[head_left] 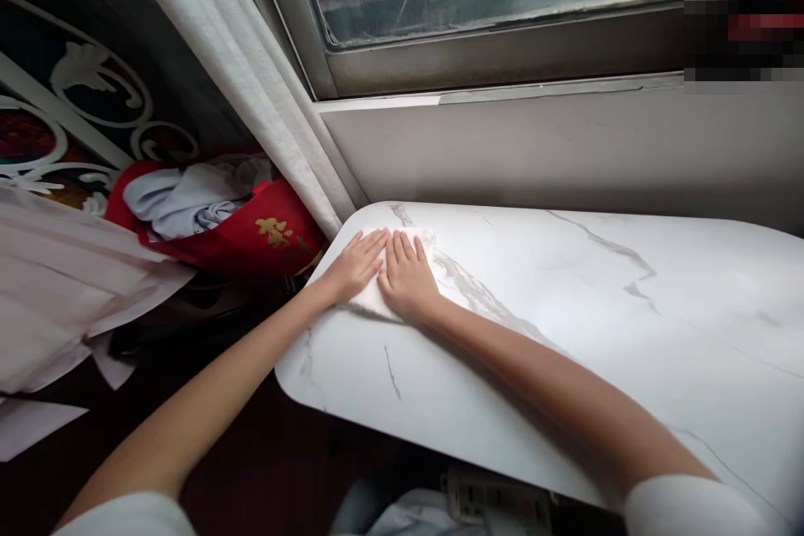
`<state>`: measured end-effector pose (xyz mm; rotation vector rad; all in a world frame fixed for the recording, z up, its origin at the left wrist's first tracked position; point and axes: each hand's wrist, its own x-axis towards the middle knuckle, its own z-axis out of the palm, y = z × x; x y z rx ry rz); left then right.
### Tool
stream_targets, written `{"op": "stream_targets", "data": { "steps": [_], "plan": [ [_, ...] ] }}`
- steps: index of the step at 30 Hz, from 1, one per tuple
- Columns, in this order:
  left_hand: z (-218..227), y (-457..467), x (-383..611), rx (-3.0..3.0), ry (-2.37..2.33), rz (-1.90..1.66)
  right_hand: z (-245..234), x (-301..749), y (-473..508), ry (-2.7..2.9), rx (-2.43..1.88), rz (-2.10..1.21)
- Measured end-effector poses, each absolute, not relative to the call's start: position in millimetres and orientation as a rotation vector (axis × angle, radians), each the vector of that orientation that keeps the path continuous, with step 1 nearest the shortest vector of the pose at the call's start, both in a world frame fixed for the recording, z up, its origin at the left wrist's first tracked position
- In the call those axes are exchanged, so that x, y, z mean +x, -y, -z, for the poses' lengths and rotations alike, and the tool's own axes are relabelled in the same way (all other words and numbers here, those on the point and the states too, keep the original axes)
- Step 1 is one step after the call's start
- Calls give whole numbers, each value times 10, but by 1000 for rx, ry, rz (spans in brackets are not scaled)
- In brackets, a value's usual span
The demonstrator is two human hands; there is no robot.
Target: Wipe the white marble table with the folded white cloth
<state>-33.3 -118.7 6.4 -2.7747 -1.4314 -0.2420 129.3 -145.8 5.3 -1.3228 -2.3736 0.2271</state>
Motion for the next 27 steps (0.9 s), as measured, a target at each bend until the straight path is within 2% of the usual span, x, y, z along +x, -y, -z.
{"op": "stream_targets", "data": {
  "steps": [5, 9, 14, 21, 27],
  "plan": [
    [-118, 2494, 105, -2759, 1425, 295, -88, 1839, 2577, 2491, -1080, -295],
    [-112, 2753, 346, -2747, 1442, 317, -123, 2049, 2774, 2511, -1108, -358],
    [-59, 1975, 465, -2725, 1462, 259, -131, 2022, 2076, 2409, -1374, -410],
    [-66, 547, 926, -2699, 1519, 144, -66, 2282, 781, 2319, -1587, -215],
    [-57, 99, 1212, -2694, 1497, 158, -44, 2523, 364, 2265, -1669, -136]
  ]
}}
